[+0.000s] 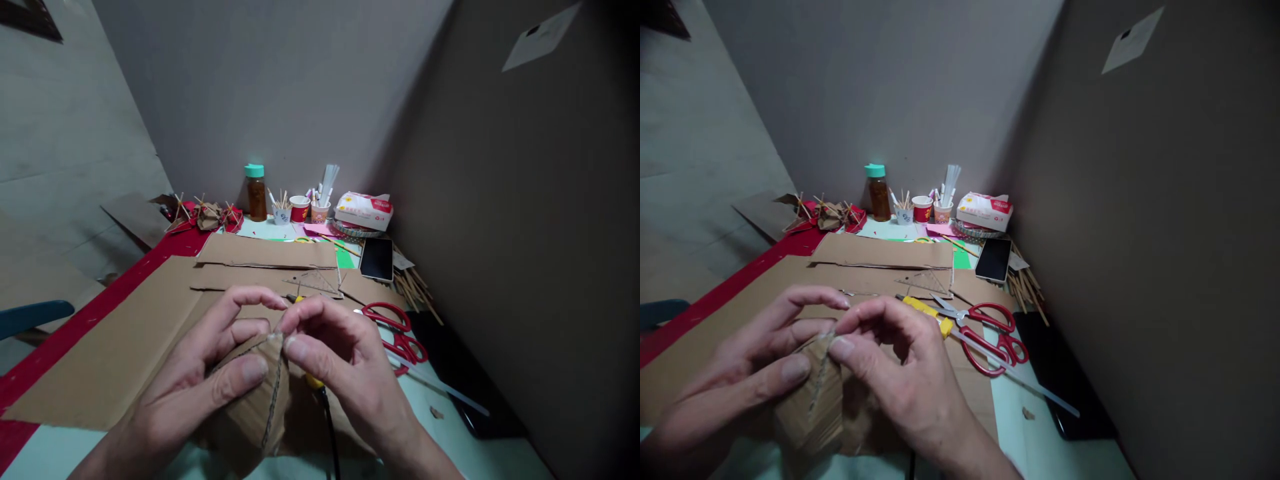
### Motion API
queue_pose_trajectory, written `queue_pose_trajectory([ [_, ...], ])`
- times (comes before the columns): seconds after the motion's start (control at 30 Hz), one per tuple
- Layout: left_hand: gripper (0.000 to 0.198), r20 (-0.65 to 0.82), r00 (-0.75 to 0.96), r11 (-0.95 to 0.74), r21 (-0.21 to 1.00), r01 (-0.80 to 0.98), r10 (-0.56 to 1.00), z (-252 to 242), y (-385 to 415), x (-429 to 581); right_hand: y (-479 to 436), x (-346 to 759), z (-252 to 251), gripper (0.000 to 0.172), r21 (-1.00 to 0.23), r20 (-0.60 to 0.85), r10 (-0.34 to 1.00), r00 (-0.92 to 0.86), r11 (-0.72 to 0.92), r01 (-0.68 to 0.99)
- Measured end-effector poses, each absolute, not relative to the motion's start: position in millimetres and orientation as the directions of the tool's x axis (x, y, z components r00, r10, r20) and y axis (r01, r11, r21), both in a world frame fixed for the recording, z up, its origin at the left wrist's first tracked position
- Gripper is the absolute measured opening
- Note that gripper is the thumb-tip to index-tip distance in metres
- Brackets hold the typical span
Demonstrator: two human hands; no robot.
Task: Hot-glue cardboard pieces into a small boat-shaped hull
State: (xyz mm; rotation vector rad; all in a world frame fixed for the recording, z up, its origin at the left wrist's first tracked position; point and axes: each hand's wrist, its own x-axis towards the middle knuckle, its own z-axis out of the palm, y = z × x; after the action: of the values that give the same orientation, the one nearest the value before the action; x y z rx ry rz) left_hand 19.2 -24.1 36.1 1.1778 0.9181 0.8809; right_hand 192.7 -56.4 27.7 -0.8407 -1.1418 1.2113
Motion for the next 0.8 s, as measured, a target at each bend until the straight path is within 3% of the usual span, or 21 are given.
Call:
queue_pose_trajectory([
  [0.23, 0.055, -0.125, 0.445, 0.164, 0.985, -0.051, 0.887, 35.8, -23.7, 18.0, -55.4, 192.4, 23.5, 0.011, -0.939, 0.234, 0.972, -0.032, 0.217, -0.265],
  [0.4, 0.055, -0.134, 0.455, 0.188, 0.979, -0.074, 0.88, 34.2, -23.3, 19.3, -52.2, 187.6, 17.6, 0.014, -0.902, 0.263, 0.965, -0.019, 0.239, -0.36],
  [0.67, 0.036, -0.038, 0.614, 0.183, 0.968, -0.174, 0.788, 27.4, -10.7, 26.4, -48.7, 178.3, 6.7, 0.028, -0.899, 0.164, 0.986, 0.04, 0.165, -0.405],
  [0.8, 0.035, -0.019, 0.532, 0.177, 0.953, -0.247, 0.847, 27.1, -12.5, 34.3, -51.2, 178.5, 12.0, 0.023, -0.887, 0.183, 0.98, 0.073, 0.197, -0.418],
])
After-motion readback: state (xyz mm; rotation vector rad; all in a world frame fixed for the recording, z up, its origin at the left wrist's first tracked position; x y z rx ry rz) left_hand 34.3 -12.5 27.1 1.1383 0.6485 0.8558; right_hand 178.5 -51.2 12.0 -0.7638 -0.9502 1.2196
